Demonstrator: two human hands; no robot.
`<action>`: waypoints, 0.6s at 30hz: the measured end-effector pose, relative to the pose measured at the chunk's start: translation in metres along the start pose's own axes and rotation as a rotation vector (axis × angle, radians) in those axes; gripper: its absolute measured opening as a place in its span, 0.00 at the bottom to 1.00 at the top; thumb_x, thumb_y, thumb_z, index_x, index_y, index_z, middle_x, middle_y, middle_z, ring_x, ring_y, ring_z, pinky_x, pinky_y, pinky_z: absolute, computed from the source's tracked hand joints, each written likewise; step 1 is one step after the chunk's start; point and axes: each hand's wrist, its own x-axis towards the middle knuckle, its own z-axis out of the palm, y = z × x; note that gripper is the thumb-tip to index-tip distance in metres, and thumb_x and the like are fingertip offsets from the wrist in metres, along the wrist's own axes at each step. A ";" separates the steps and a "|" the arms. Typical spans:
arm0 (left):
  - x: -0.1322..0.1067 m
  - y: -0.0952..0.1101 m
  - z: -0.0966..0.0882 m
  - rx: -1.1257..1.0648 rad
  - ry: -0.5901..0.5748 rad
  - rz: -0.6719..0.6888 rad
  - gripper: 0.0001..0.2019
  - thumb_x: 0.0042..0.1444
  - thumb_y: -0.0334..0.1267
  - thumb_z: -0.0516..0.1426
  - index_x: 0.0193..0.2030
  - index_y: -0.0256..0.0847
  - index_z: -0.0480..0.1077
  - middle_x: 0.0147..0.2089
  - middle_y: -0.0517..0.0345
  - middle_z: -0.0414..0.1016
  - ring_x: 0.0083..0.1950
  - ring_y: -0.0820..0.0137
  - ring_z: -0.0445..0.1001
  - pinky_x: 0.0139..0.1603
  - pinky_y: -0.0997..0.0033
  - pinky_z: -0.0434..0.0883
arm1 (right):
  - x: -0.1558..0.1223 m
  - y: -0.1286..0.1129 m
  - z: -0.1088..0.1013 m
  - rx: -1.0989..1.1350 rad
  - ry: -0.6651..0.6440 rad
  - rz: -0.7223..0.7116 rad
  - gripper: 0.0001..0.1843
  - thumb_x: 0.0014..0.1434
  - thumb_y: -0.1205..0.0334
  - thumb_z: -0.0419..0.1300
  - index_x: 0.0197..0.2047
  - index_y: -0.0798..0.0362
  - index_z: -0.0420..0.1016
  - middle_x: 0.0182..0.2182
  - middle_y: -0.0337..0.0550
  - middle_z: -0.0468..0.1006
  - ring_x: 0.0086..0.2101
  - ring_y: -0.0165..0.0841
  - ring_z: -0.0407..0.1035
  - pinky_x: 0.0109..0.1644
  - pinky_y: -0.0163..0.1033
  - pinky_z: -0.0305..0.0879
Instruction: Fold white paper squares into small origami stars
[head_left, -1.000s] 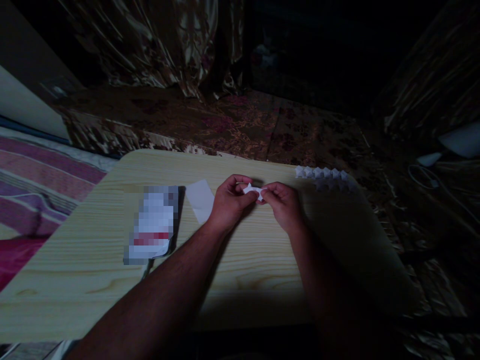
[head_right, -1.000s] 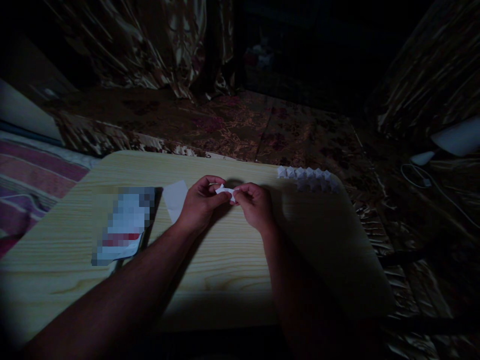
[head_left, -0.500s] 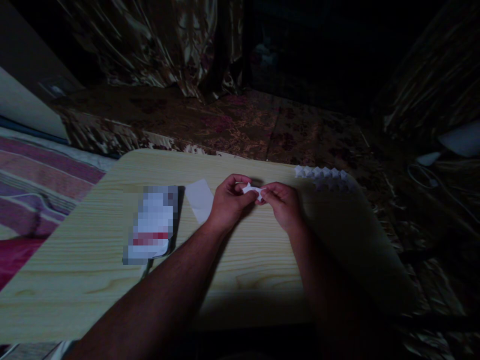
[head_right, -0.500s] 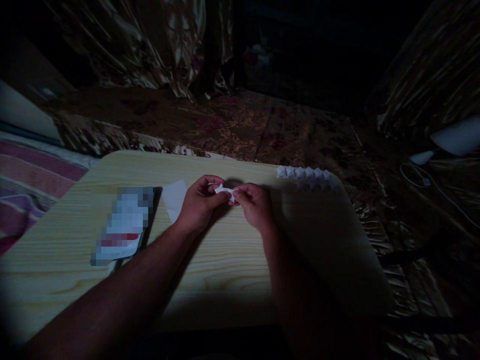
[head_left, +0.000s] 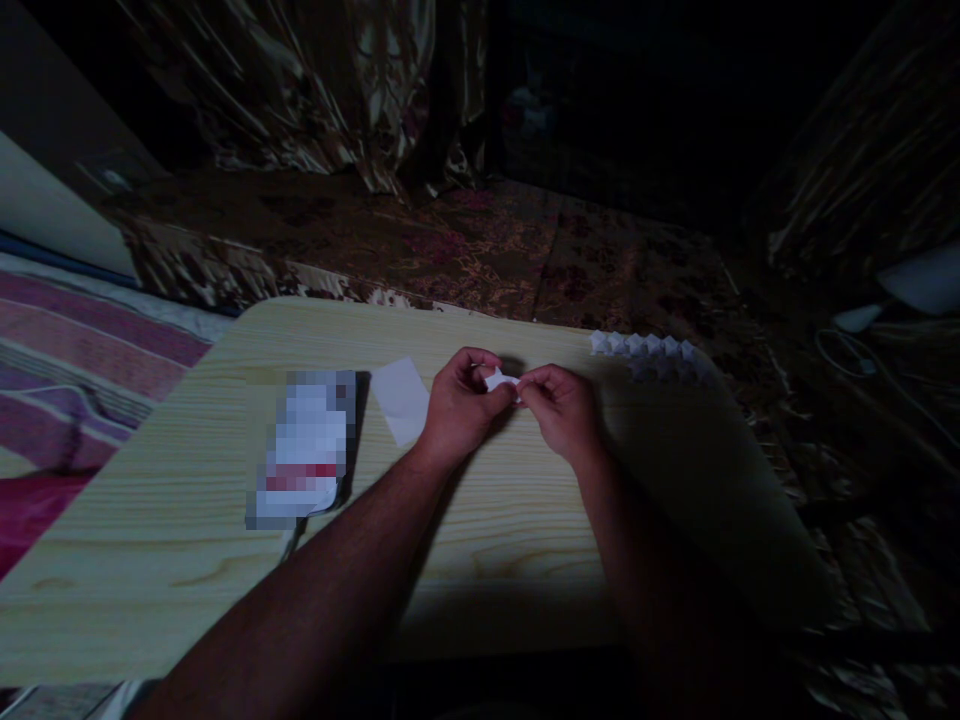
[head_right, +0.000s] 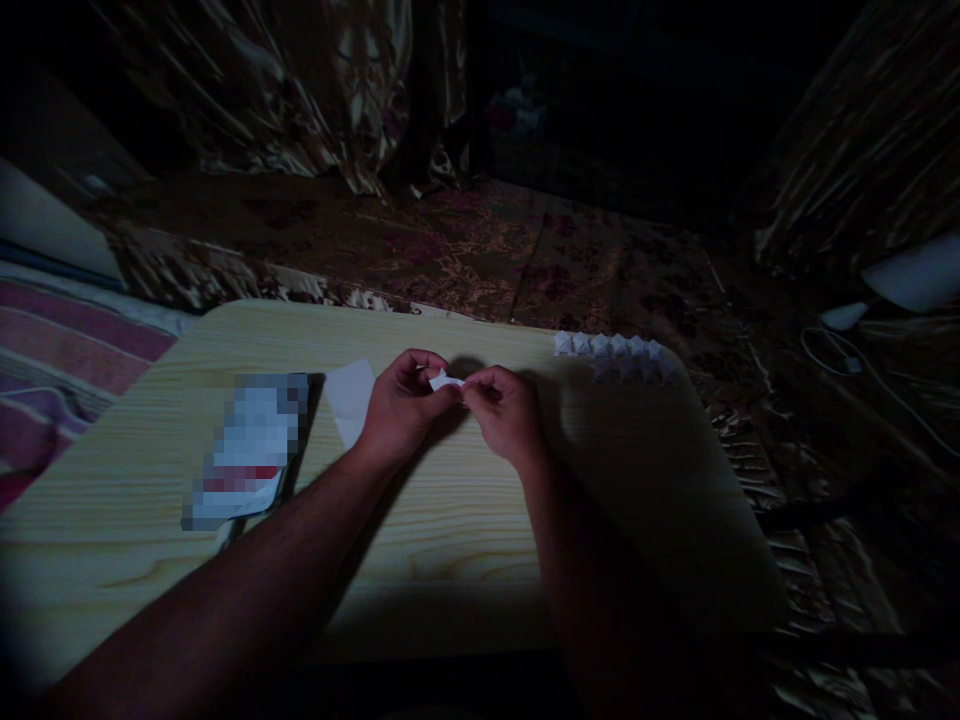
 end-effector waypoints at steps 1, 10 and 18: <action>0.000 0.000 0.000 0.002 0.001 -0.006 0.16 0.41 0.31 0.64 0.38 0.40 0.65 0.28 0.65 0.70 0.25 0.77 0.70 0.26 0.78 0.66 | 0.000 0.000 0.000 -0.007 0.003 -0.002 0.08 0.52 0.58 0.60 0.29 0.54 0.73 0.24 0.39 0.76 0.27 0.30 0.71 0.32 0.34 0.67; 0.000 -0.001 -0.003 0.002 -0.072 -0.062 0.17 0.42 0.32 0.64 0.40 0.40 0.66 0.28 0.62 0.73 0.25 0.74 0.71 0.26 0.76 0.66 | 0.001 0.001 -0.003 0.008 -0.009 -0.024 0.06 0.53 0.60 0.59 0.28 0.54 0.72 0.23 0.37 0.74 0.26 0.29 0.69 0.31 0.33 0.64; 0.001 0.000 -0.003 -0.010 -0.085 -0.102 0.20 0.40 0.33 0.65 0.42 0.39 0.66 0.29 0.60 0.75 0.27 0.74 0.72 0.27 0.76 0.67 | 0.001 -0.003 -0.004 -0.042 0.015 -0.037 0.07 0.52 0.59 0.59 0.28 0.54 0.72 0.23 0.37 0.73 0.26 0.28 0.66 0.30 0.32 0.61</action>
